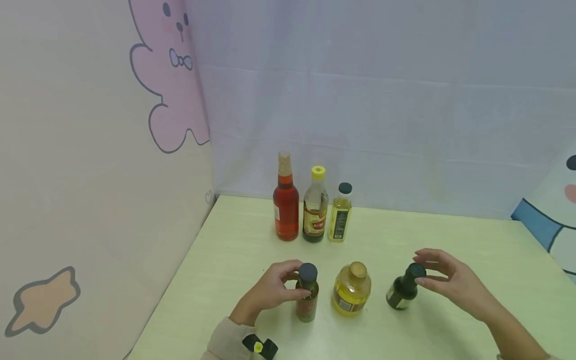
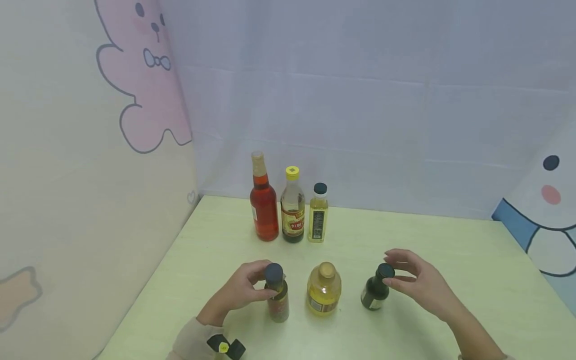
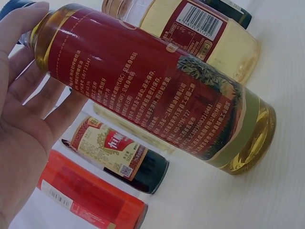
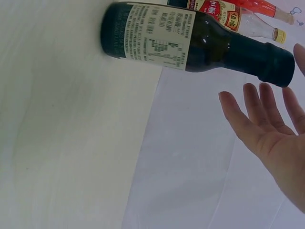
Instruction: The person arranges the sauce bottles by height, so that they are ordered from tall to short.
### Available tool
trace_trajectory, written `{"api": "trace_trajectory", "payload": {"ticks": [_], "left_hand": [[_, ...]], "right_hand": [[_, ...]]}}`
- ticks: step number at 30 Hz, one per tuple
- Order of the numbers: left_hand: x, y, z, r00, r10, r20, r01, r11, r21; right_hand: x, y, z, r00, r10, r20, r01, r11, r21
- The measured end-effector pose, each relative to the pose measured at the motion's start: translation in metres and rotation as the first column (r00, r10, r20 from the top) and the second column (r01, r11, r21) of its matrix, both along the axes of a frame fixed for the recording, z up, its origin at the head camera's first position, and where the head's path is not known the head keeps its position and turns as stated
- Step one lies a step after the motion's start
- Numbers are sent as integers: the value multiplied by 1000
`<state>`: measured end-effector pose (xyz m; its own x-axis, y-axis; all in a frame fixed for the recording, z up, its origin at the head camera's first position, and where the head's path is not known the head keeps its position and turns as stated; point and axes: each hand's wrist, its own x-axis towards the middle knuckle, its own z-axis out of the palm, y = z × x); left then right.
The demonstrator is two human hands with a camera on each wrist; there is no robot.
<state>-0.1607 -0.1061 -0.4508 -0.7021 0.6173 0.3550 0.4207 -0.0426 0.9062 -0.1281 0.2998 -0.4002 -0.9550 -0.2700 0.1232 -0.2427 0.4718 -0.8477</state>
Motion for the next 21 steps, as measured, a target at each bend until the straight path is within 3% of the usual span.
{"api": "trace_trajectory", "payload": {"ticks": [21], "left_hand": [[2,1,0,998,41,-49,-41,999,17]], "right_hand": [[9,-8,-32,996,-63,-67,57,994,-95]]}}
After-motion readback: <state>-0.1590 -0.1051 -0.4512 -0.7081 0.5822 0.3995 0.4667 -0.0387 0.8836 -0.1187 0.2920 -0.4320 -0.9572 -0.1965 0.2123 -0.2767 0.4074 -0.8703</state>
